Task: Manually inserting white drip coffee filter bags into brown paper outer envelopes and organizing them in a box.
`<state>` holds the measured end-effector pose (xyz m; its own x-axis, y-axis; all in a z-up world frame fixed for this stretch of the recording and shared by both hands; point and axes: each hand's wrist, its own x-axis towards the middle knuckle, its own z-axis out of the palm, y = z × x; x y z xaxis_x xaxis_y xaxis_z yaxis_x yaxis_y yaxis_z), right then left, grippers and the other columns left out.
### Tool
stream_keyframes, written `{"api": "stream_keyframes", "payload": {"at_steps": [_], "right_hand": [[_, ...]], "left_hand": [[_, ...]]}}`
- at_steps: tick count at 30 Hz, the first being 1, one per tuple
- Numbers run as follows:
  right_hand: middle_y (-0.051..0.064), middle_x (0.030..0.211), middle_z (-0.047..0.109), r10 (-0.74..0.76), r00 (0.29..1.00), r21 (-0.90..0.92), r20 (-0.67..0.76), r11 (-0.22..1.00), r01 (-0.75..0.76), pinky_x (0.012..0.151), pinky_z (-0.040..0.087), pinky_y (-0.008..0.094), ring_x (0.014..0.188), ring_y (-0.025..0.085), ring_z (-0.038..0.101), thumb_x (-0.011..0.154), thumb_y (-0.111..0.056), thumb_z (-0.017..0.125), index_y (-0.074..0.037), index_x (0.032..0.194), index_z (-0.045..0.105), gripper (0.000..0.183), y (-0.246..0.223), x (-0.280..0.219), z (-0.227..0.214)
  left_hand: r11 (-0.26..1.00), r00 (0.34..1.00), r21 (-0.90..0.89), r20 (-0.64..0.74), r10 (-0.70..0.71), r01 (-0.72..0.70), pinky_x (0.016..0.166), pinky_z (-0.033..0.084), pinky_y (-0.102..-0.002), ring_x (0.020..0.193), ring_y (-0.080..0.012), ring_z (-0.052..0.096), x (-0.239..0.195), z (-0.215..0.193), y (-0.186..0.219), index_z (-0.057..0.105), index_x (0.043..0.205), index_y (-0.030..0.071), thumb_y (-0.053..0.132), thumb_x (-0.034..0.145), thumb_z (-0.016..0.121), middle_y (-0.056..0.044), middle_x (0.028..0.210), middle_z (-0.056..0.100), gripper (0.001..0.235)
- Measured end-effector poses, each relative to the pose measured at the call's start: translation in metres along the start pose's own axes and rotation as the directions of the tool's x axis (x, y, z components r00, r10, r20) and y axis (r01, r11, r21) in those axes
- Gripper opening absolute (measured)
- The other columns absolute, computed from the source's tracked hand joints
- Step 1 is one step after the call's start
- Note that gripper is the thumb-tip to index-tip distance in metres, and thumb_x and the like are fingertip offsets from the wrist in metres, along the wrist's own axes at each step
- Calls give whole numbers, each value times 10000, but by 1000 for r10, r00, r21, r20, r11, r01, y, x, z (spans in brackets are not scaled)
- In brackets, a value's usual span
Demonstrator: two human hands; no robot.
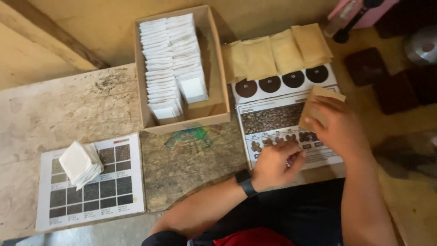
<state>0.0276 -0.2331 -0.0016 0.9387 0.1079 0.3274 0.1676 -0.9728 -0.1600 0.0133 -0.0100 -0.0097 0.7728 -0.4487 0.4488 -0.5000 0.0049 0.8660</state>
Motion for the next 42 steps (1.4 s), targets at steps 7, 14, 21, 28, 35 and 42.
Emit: {"api": "stream_keyframes", "payload": {"at_steps": [7,14,21,28,35,42], "right_hand": [[172,1408,663,120,957,136,264,978,-160,1074,507,503,1340,390,588,869,-252,753,-69,1310,701,480,12,-35,-9],[146,1444,652,264,904,308,335,876,-370,1108,471,472,1373,362,559,907,-170,759,-80,1182,775,290,2,-32,-33],[171,1455,632,367,828,370,423,764,-528,1083,477,495,1339,394,568,1061,-198,615,-9,1161,773,265,-12,-24,-56],[30,784,753,209,926,55,-314,978,-202,686,577,274,782,233,757,1013,-216,793,-183,1040,822,51,26,-56,4],[20,791,626,636,771,894,-13,353,-276,691,566,254,784,73,618,1000,-83,749,-44,1046,711,72,-29,-59,-12],[78,903,661,693,714,932,103,184,-313,678,631,281,860,134,717,1048,-94,671,-26,1197,694,165,-56,-52,-21]], "left_hand": [[998,999,65,38,-3,0,439,518,-322,540,-252,679,-4,6,-13,659,796,130,171,910,677,-5,594,626,123],[998,1000,66,27,16,-18,474,524,-366,559,-305,675,-1,4,-11,653,781,128,170,925,665,-41,580,622,150],[1000,1000,-13,11,-3,3,429,490,-295,475,-283,643,-3,6,-19,654,755,114,143,929,661,-20,541,618,177],[997,996,-69,-82,-40,34,441,496,-262,464,-218,621,4,0,-14,706,824,86,101,952,648,-47,549,621,141],[916,981,-383,-102,-168,117,766,448,-402,1001,-327,594,17,-19,-11,357,1405,-27,169,966,704,-254,1256,526,593],[747,925,-636,-136,-355,193,775,560,-219,852,-101,697,15,-13,-66,461,1477,24,-10,925,753,-97,1003,729,625]]}}
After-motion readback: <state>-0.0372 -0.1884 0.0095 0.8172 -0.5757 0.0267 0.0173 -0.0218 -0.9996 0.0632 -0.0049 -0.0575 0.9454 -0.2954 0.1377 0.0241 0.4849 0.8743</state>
